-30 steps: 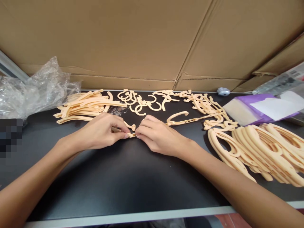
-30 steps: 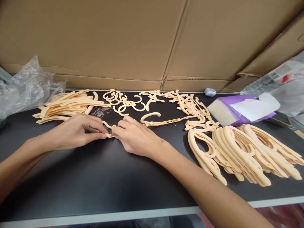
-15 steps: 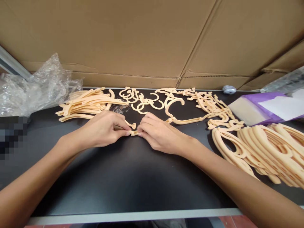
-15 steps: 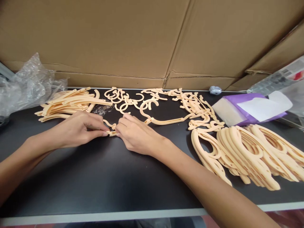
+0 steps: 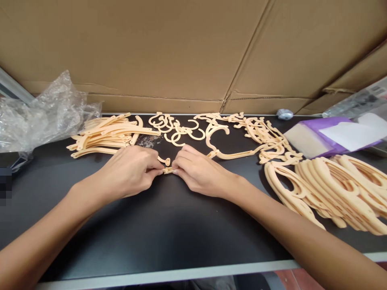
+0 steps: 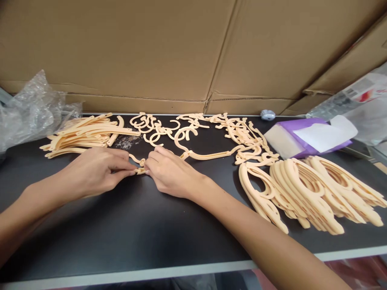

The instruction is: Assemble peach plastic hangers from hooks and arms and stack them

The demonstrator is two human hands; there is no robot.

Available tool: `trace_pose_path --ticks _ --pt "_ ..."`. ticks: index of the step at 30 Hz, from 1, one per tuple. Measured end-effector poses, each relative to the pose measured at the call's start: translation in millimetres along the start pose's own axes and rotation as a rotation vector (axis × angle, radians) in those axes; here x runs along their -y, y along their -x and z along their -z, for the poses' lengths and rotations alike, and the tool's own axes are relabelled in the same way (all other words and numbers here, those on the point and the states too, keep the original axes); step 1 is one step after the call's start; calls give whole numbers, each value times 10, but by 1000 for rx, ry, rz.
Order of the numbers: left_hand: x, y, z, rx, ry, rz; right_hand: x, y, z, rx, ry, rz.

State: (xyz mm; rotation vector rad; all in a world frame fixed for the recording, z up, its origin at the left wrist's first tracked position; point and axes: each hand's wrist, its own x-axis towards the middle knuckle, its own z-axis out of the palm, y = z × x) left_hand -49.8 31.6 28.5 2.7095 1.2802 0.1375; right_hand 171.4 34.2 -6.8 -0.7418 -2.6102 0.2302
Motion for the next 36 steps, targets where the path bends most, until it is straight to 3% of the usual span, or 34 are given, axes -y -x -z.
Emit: trace_pose_path --ticks 13,16,21,25,28,30,34,36 --pt "31 15 30 -52 23 -18 -7 15 -76 -107 173 46" --pt "82 8 74 -220 76 -96 6 29 -72 -212 273 47" --pt "169 9 178 -544 152 -146 27 60 -2 -502 312 68" --pt "238 7 191 -750 198 -75 40 62 21 -727 268 125" --pt "287 -5 158 -887 249 27 42 42 0 -806 124 131" --pt "319 -20 130 -942 261 71 11 17 -18 -844 -62 -8" --pt "384 -53 75 -976 271 70 -192 -34 25 -1003 -664 -548" --pt "408 -59 53 -973 264 48 -343 -37 109 -1124 -977 -736"
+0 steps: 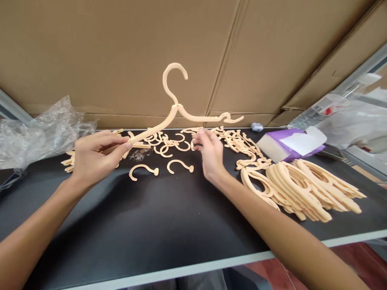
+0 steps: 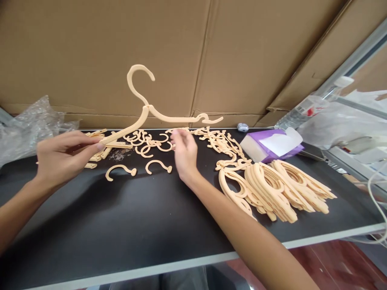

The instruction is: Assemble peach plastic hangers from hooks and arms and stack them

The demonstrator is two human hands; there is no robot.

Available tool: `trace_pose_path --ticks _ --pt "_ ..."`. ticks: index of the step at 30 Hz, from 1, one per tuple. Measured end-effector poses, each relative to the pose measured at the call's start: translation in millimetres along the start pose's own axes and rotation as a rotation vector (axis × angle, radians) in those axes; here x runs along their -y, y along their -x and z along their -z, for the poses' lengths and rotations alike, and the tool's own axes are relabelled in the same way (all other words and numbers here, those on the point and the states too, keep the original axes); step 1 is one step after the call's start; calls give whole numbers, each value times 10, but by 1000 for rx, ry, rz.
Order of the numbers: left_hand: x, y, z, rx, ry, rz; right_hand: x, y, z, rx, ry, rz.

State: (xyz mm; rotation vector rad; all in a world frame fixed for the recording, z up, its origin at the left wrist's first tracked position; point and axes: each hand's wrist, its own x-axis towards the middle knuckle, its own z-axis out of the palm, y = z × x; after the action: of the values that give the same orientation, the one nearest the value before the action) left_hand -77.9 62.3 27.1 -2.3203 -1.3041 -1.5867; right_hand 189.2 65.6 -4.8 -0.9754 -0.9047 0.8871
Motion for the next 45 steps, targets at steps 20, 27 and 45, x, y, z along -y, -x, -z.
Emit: trace_pose_path --ticks 20,27,45 --pt "51 31 -37 89 -35 -68 59 -268 215 20 255 110" --pt "11 9 -16 179 63 194 73 -307 213 -123 11 -80" --pt "11 -26 187 -8 -139 210 220 -305 256 -166 -185 -392"
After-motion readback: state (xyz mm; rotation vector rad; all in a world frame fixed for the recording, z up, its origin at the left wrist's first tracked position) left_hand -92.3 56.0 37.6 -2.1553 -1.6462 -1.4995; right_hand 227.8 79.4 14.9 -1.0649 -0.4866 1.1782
